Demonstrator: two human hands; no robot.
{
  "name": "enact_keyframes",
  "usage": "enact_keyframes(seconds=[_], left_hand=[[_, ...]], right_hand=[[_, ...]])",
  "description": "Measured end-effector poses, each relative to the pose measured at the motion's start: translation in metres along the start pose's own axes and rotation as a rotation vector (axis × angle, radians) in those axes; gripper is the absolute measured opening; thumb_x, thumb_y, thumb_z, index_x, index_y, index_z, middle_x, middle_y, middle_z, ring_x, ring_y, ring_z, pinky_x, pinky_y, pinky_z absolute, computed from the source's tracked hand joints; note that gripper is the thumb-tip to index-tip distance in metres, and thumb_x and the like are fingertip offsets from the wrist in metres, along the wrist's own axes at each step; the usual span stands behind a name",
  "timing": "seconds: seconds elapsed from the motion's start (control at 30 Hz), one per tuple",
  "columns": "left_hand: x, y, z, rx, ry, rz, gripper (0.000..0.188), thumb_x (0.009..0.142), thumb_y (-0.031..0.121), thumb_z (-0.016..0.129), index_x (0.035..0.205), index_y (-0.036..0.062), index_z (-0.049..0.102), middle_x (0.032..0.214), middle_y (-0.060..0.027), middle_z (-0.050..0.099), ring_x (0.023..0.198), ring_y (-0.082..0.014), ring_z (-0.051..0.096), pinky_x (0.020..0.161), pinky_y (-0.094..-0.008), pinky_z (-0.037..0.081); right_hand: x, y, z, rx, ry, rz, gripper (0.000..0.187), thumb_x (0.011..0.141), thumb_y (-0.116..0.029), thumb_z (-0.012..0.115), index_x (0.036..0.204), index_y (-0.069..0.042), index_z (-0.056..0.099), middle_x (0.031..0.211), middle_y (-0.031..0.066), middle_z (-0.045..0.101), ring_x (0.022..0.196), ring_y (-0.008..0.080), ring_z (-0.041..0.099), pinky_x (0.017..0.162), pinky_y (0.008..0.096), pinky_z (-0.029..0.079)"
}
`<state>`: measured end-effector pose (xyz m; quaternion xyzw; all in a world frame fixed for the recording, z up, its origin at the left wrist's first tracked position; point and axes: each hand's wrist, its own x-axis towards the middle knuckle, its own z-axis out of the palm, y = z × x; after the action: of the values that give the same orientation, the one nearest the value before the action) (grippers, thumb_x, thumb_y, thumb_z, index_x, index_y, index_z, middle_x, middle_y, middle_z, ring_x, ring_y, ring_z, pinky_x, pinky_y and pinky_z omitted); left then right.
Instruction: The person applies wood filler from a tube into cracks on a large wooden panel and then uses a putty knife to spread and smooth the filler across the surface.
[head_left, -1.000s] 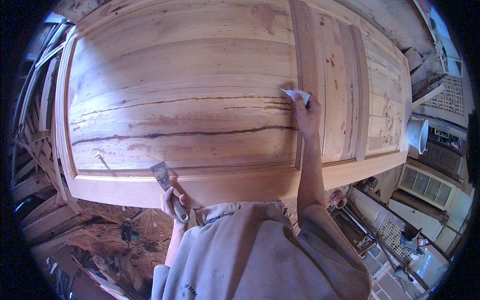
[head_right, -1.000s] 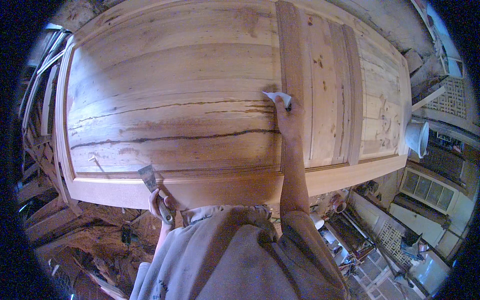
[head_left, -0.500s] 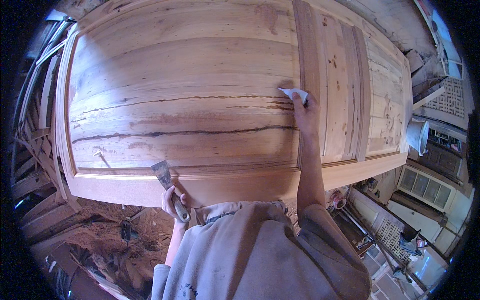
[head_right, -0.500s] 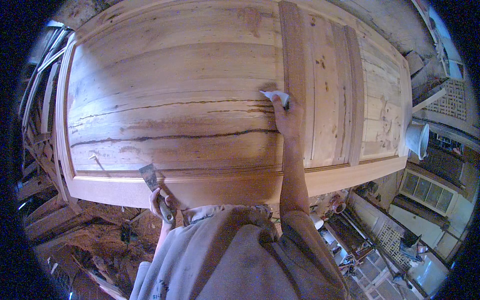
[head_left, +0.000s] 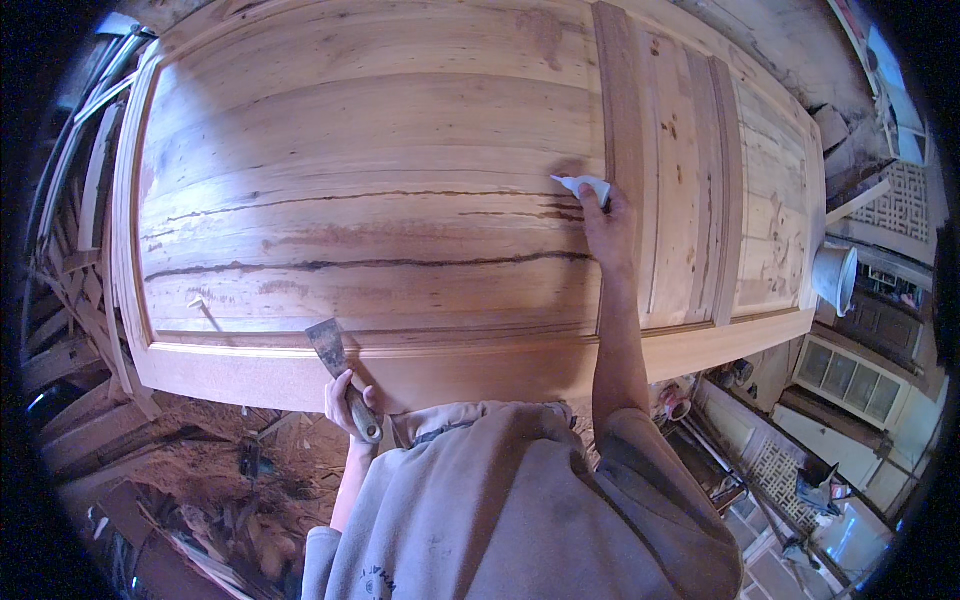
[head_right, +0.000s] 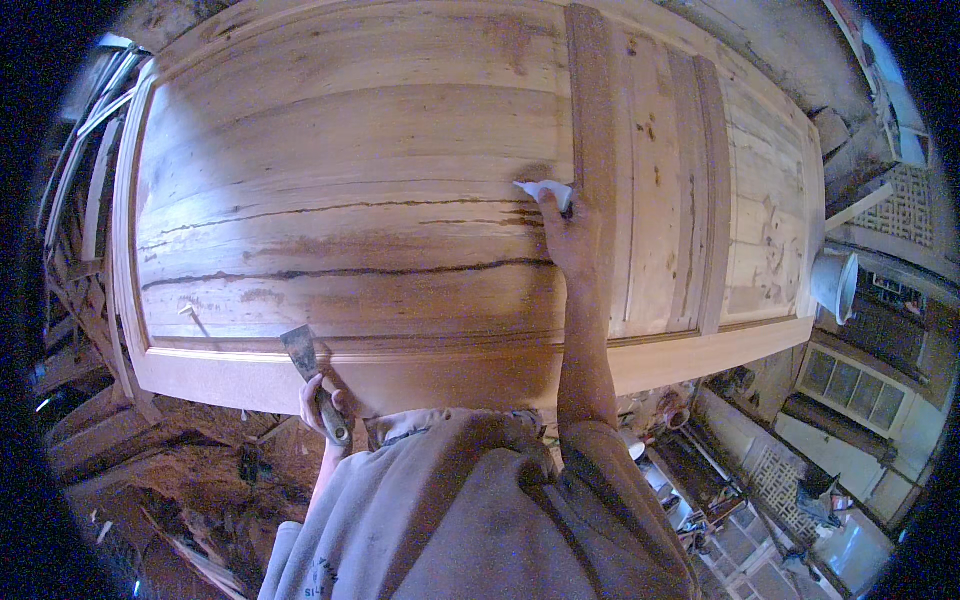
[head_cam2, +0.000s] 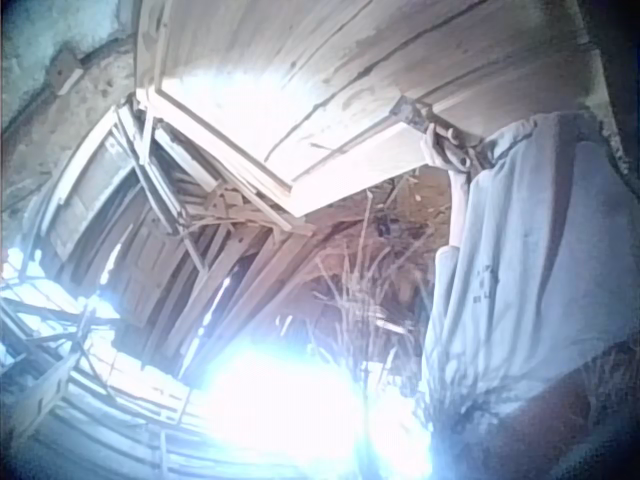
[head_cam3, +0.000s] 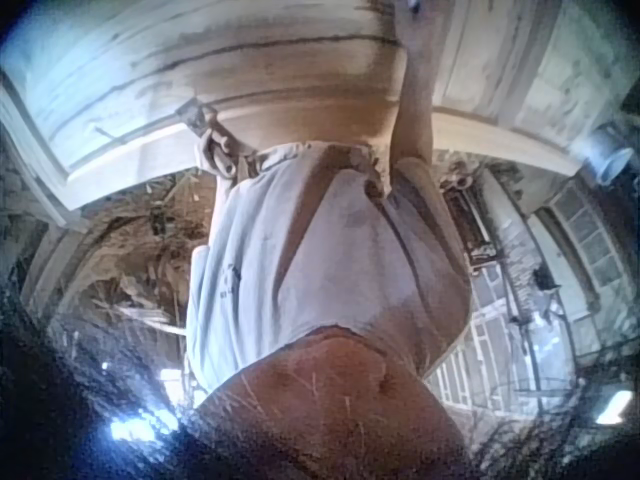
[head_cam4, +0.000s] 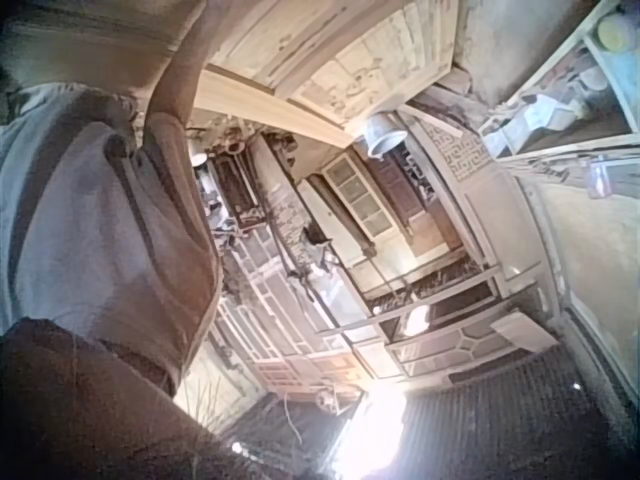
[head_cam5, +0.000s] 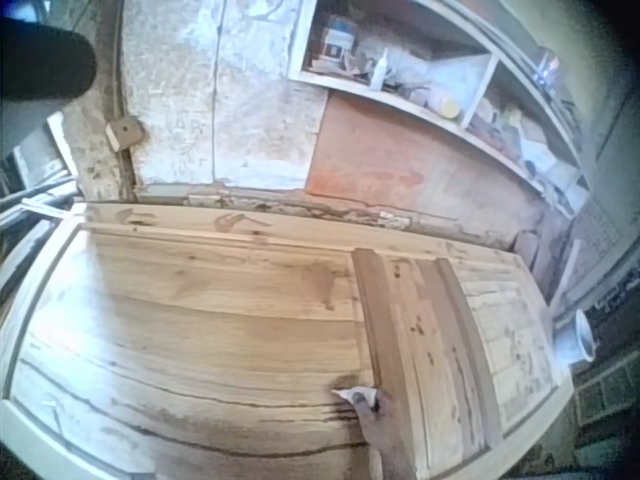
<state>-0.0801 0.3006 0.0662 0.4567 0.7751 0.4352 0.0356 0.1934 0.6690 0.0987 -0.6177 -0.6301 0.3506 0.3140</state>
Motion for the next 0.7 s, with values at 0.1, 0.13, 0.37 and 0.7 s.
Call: enact_keyframes(seconds=[0.1,0.13,0.37,0.7], left_hand=[[0.001,0.001,0.0,-0.002,-0.002,-0.002,0.044,0.091,0.04,0.068,0.109,0.0009,0.062,0.086,-0.0142,0.063,0.068,-0.0279,0.058,0.062,-0.0366,0.047],[0.001,0.001,0.0,0.007,-0.003,0.005,0.044,0.091,0.04,0.068,0.109,0.0009,0.062,0.085,-0.0141,0.063,0.068,-0.0279,0.058,0.061,-0.0365,0.047],[0.004,0.002,0.0,0.034,0.005,0.053,0.042,0.092,0.039,0.066,0.109,0.0007,0.061,0.081,-0.0136,0.061,0.064,-0.0275,0.057,0.058,-0.0368,0.046],[0.002,0.002,0.0,0.006,0.003,0.024,0.042,0.091,0.039,0.068,0.109,0.0008,0.061,0.081,-0.0135,0.061,0.063,-0.0266,0.055,0.057,-0.036,0.044]], right_hand=[[0.0,-0.004,0.001,-0.027,-0.002,-0.009,0.029,0.095,-0.026,0.065,0.101,0.002,0.071,0.08,0.0096,0.071,0.071,0.0151,0.064,0.063,0.0317,0.05],[-0.001,-0.006,0.002,-0.033,-0.002,-0.012,0.03,0.094,-0.027,0.065,0.1,0.002,0.071,0.079,0.0098,0.071,0.07,0.0153,0.064,0.063,0.0319,0.05],[0.0,-0.001,0.01,-0.011,-0.033,-0.003,0.029,0.094,-0.028,0.066,0.096,0.001,0.068,0.078,0.0108,0.069,0.067,0.0157,0.061,0.062,0.032,0.05],[0.0,-0.015,0.019,-0.047,-0.071,-0.101,0.025,0.094,-0.023,0.066,0.097,0.001,0.067,0.078,0.0129,0.067,0.067,0.0168,0.059,0.064,0.0319,0.05]])
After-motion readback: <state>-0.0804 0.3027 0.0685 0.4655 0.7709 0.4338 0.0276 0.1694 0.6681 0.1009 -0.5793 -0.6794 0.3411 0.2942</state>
